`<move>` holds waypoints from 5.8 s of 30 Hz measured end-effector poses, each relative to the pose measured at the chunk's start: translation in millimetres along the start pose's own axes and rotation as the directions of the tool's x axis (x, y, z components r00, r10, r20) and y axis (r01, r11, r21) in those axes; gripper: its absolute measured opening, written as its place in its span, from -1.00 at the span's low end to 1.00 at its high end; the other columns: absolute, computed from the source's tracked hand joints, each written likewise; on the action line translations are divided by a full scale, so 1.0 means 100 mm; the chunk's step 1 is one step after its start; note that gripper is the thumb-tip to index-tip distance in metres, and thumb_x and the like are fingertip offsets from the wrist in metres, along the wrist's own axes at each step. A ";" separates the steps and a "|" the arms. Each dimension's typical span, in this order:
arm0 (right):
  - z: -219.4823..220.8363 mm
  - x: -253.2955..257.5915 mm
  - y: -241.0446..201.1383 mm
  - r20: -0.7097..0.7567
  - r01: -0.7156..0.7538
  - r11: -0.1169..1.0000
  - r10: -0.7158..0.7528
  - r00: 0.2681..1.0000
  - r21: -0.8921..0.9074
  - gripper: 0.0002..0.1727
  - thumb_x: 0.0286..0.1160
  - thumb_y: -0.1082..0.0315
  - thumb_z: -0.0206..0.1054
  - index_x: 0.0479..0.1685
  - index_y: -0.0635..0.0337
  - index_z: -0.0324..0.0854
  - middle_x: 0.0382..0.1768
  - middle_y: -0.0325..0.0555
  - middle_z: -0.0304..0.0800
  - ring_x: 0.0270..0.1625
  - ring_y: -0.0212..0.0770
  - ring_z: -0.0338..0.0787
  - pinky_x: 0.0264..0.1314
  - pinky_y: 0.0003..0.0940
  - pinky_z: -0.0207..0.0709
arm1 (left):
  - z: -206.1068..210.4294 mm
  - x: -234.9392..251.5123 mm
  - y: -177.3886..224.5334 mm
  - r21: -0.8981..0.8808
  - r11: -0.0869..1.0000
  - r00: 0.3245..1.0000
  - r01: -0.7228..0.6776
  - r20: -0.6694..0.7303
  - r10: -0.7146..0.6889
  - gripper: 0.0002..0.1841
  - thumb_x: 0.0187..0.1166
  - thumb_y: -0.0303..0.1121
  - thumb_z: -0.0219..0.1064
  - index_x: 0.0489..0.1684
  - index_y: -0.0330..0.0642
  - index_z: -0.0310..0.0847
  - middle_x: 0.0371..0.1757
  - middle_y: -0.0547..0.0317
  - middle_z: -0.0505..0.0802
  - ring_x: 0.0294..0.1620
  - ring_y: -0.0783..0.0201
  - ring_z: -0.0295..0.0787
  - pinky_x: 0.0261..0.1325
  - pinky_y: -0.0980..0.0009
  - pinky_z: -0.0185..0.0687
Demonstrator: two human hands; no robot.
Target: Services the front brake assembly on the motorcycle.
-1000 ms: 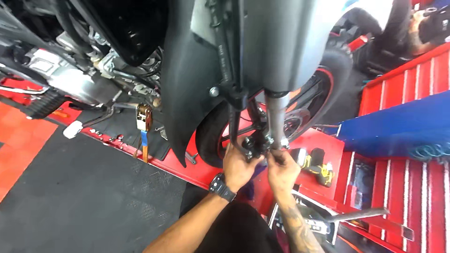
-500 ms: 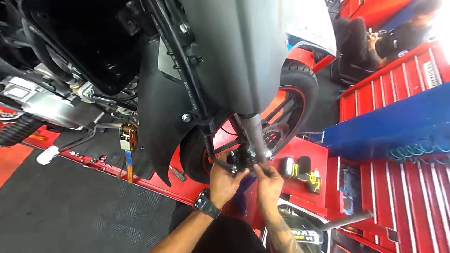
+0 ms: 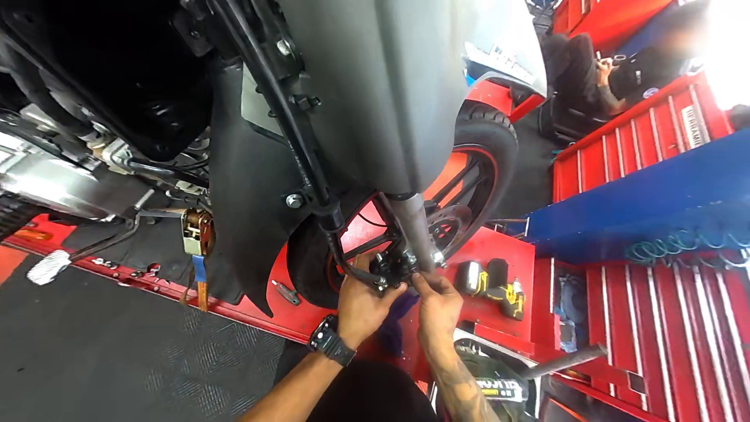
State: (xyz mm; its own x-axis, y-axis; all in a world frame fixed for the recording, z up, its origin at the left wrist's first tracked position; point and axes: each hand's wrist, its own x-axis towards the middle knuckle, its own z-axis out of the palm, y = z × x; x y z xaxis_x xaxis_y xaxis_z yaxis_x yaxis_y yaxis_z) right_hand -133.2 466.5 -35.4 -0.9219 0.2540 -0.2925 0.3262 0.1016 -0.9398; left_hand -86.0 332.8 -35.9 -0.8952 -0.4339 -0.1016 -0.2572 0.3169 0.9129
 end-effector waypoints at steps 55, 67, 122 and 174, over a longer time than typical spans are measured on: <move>0.00 -0.01 0.02 0.188 0.387 0.674 -0.351 0.917 -0.629 -0.75 0.60 0.13 0.37 -0.26 0.14 0.74 -0.47 -0.13 0.78 -0.38 -0.11 0.79 -0.24 0.08 0.63 | -0.05 0.02 0.04 0.096 0.995 0.998 0.023 0.051 -0.028 -0.17 0.21 0.11 0.67 0.51 -0.09 0.54 0.36 0.09 0.73 0.44 0.15 0.63 0.54 0.07 0.56; -0.08 -0.05 -0.21 0.289 0.541 0.487 -0.499 0.817 -0.686 -0.64 0.66 0.10 0.31 -0.40 0.17 0.75 -0.56 -0.12 0.73 -0.47 -0.13 0.74 -0.35 0.05 0.58 | -0.05 0.01 0.06 0.095 0.996 0.999 0.005 0.031 -0.008 -0.22 0.21 0.09 0.69 0.44 -0.05 0.57 0.36 0.05 0.73 0.45 0.06 0.62 0.47 -0.02 0.61; 0.19 -0.11 -0.57 0.375 0.683 0.295 -0.660 0.651 -0.668 -0.52 0.80 0.08 0.09 -0.47 0.17 0.67 -0.69 -0.16 0.62 -0.55 -0.17 0.71 -0.44 -0.05 0.53 | -0.11 -0.02 0.02 0.042 0.999 0.996 0.007 0.088 -0.011 -0.27 0.31 0.05 0.60 0.47 -0.11 0.56 0.39 0.06 0.73 0.48 0.08 0.60 0.54 0.07 0.53; 0.21 -0.11 -0.44 0.323 0.653 0.319 -0.671 0.667 -0.687 -0.47 0.80 -0.02 0.01 -0.43 0.13 0.68 -0.51 -0.09 0.72 -0.36 -0.01 0.79 -0.31 0.06 0.61 | -0.06 -0.01 -0.18 0.097 0.992 0.996 -0.085 0.006 0.085 -0.26 0.23 0.17 0.60 0.40 -0.02 0.65 0.33 0.23 0.78 0.44 0.24 0.64 0.51 0.11 0.59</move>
State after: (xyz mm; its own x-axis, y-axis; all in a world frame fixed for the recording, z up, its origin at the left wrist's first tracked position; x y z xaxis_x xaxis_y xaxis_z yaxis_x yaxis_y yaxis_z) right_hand -141.8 439.3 5.5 -0.9016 -0.2091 0.3787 -0.3544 0.8590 -0.3696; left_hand -78.0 322.5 -49.9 -0.9160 -0.4002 -0.0265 -0.2145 0.4329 0.8755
